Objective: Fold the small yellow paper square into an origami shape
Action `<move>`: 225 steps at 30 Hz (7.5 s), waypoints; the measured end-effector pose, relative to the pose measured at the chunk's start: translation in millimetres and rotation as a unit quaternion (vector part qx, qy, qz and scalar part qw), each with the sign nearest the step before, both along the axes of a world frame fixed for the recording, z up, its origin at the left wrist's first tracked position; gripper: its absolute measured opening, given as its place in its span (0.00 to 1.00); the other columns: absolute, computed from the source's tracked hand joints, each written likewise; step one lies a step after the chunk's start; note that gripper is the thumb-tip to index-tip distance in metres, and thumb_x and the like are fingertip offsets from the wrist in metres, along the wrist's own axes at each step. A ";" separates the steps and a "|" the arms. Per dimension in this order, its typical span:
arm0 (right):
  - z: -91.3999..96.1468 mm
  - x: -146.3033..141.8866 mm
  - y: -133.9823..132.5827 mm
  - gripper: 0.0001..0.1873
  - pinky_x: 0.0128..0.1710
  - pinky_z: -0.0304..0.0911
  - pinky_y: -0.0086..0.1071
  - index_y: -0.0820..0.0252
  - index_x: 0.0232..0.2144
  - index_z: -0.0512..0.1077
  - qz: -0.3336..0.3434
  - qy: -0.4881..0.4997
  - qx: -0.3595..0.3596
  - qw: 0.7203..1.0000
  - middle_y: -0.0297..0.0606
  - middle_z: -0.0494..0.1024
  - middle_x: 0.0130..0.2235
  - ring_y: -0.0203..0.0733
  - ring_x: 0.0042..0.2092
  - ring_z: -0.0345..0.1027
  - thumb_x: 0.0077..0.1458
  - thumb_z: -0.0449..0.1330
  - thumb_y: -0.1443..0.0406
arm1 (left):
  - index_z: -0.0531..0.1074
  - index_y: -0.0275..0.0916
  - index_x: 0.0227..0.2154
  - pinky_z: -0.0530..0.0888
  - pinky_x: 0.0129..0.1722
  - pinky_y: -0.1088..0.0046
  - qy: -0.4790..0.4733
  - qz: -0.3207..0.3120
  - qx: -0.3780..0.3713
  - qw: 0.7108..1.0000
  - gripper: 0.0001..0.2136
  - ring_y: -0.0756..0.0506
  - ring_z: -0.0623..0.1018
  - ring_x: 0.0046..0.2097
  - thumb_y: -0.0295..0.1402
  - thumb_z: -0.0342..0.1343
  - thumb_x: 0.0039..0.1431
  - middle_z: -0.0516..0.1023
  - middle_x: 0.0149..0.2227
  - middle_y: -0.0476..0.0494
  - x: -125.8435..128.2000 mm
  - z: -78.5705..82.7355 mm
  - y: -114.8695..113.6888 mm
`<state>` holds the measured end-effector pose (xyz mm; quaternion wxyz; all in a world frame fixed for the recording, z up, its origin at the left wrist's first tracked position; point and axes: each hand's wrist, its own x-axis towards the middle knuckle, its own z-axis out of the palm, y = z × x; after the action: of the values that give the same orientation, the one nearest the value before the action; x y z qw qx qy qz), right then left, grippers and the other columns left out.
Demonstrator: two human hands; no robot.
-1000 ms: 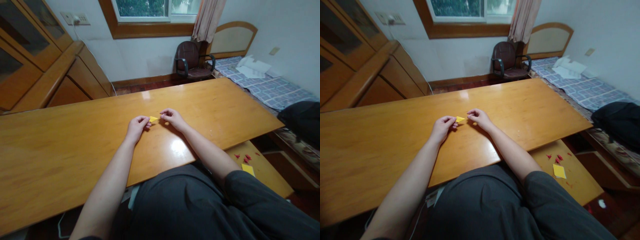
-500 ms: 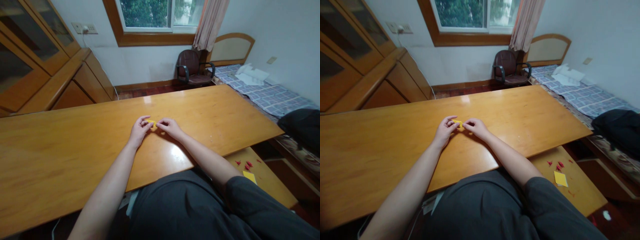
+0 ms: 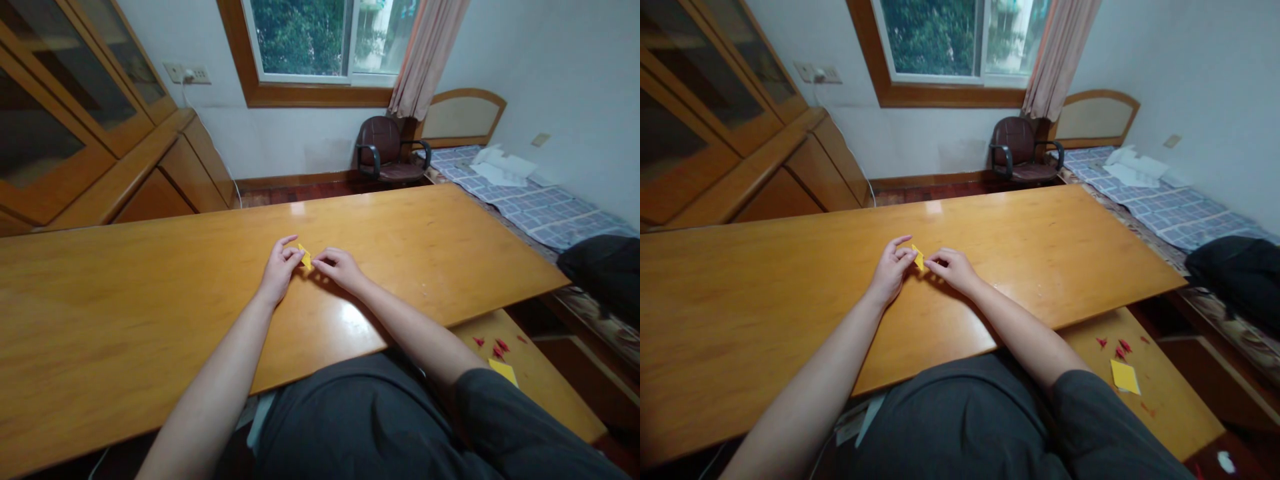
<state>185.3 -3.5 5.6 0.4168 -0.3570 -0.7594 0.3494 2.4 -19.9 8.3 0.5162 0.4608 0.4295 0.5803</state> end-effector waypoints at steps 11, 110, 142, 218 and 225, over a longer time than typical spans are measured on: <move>-4.3 -1.9 0.7 0.15 0.29 0.63 0.26 0.64 0.32 0.78 0.033 0.003 -0.135 0.990 0.36 0.77 0.29 0.33 0.28 0.70 0.57 0.62 0.55 | 0.68 0.39 0.50 0.71 0.39 0.74 0.083 0.008 0.038 0.996 0.24 0.51 0.74 0.33 0.36 0.67 0.50 0.73 0.28 0.55 2.4 -0.3 0.0; -3.4 6.8 9.2 0.16 0.33 0.59 0.29 0.62 0.31 0.76 0.029 0.061 -0.165 0.984 0.34 0.75 0.30 0.35 0.33 0.65 0.52 0.64 0.54 | 0.77 0.36 0.33 0.73 0.34 0.76 0.039 -0.113 -0.089 0.989 0.16 0.50 0.78 0.31 0.41 0.71 0.46 0.81 0.29 0.46 -4.3 -3.4 -2.4; -10.9 3.0 11.4 0.12 0.42 0.66 0.34 0.57 0.36 0.77 -0.015 0.085 -0.030 0.996 0.38 0.76 0.39 0.40 0.42 0.70 0.52 0.68 0.57 | 0.74 0.36 0.33 0.78 0.39 0.70 0.007 -0.005 -0.059 0.998 0.18 0.47 0.82 0.33 0.43 0.70 0.45 0.82 0.30 0.45 -1.9 -9.1 4.0; -8.7 -0.2 9.2 0.17 0.42 0.64 0.32 0.57 0.42 0.71 -0.015 0.123 -0.125 0.984 0.35 0.77 0.40 0.37 0.40 0.70 0.51 0.67 0.58 | 0.79 0.36 0.33 0.76 0.43 0.66 0.118 -0.002 -0.017 0.993 0.16 0.44 0.80 0.36 0.42 0.69 0.46 0.83 0.32 0.43 2.2 0.3 -3.2; -4.8 1.6 7.8 0.15 0.39 0.64 0.31 0.59 0.35 0.73 0.009 0.136 -0.183 0.974 0.34 0.78 0.33 0.36 0.35 0.69 0.50 0.66 0.55 | 0.79 0.35 0.33 0.77 0.44 0.65 0.109 -0.016 -0.022 0.994 0.18 0.44 0.81 0.36 0.44 0.70 0.45 0.83 0.32 0.41 3.3 -0.2 -3.8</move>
<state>186.9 4.3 0.8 0.4407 -0.3696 -0.6218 0.5316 5.7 -23.7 8.1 0.4856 0.5170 0.4880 0.5087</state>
